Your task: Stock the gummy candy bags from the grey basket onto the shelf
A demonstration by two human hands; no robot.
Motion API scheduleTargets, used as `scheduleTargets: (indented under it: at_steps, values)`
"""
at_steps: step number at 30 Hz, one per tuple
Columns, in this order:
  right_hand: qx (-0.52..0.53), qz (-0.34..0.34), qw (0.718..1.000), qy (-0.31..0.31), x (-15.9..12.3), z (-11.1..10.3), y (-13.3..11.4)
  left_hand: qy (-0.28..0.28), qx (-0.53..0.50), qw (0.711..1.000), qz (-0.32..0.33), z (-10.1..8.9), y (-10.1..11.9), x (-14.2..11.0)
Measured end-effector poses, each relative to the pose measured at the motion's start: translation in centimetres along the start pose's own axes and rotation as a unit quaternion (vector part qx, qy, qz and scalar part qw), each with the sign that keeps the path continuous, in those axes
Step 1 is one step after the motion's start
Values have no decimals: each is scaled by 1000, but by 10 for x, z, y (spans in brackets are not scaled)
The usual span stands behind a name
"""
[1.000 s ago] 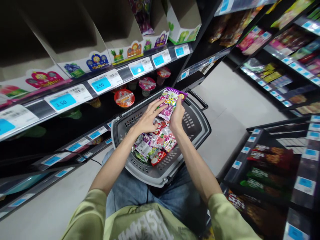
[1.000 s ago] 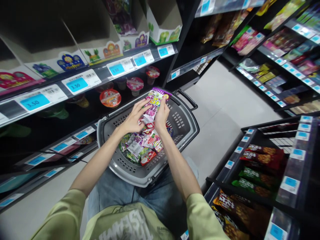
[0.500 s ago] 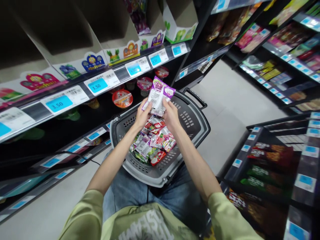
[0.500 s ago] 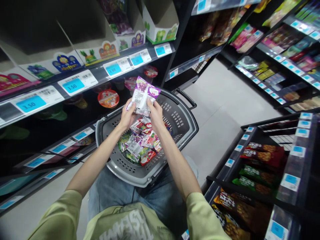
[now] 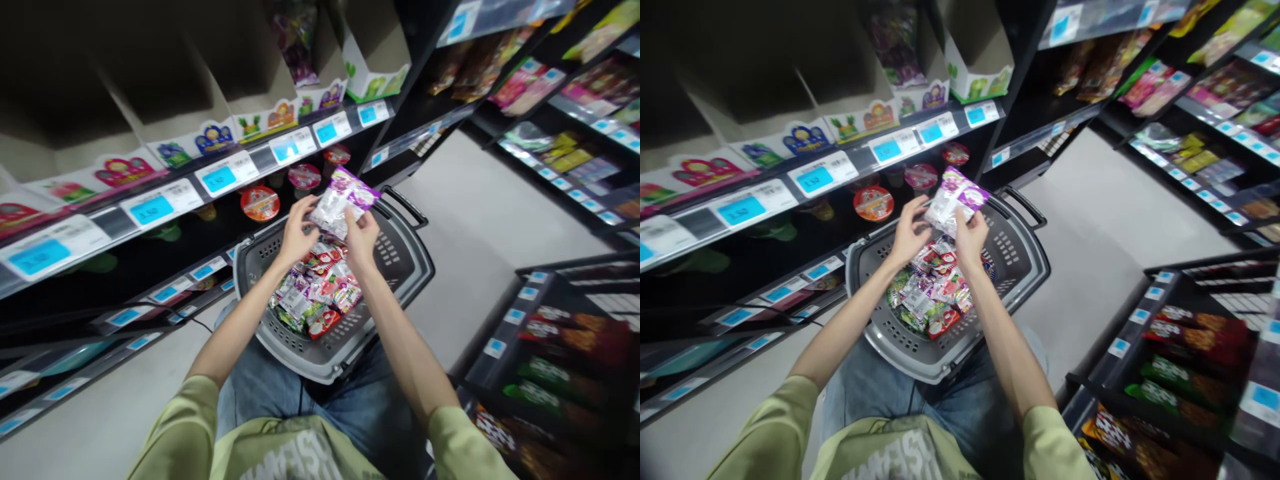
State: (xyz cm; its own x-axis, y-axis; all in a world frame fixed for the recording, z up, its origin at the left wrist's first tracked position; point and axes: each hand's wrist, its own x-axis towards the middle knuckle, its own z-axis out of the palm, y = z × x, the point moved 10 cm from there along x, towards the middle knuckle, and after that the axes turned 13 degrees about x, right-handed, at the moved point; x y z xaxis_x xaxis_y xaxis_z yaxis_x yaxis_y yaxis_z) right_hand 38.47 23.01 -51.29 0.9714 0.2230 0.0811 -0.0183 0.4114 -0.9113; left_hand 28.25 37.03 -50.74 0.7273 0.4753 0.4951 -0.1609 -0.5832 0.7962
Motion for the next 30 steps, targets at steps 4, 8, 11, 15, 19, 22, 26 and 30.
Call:
scheduleTargets:
  at_steps: [4, 8, 11, 15, 19, 22, 26, 30]
  values:
    - [10, 73, 997, -34, -9, 10, 5, -55, 126, 982, 127, 14, 28, -15]
    - [-16, 79, 991, -106, -17, 25, 3, -4, 95, 995, 41, 6, 7, -17]
    - [-76, 38, 995, -46, -14, 12, 4, -19, 82, 996, 20, 7, 2, -20]
    - [-64, 62, 991, -101, -16, 24, 18, -99, 98, 988, 71, 13, 19, -26]
    - [-72, 13, 994, -80, -14, 24, -5, -144, 140, 976, 90, 9, 23, -24]
    - [-57, -79, 994, -55, -11, 33, -55, -164, 182, 965, 92, 8, 19, -22]
    - [-8, -187, 980, -71, 4, 86, -127, -190, 242, 949, 74, 13, 2, -24]
    - [14, -255, 959, -120, 44, 169, -167, -229, 293, 925, 78, 20, -7, -30]
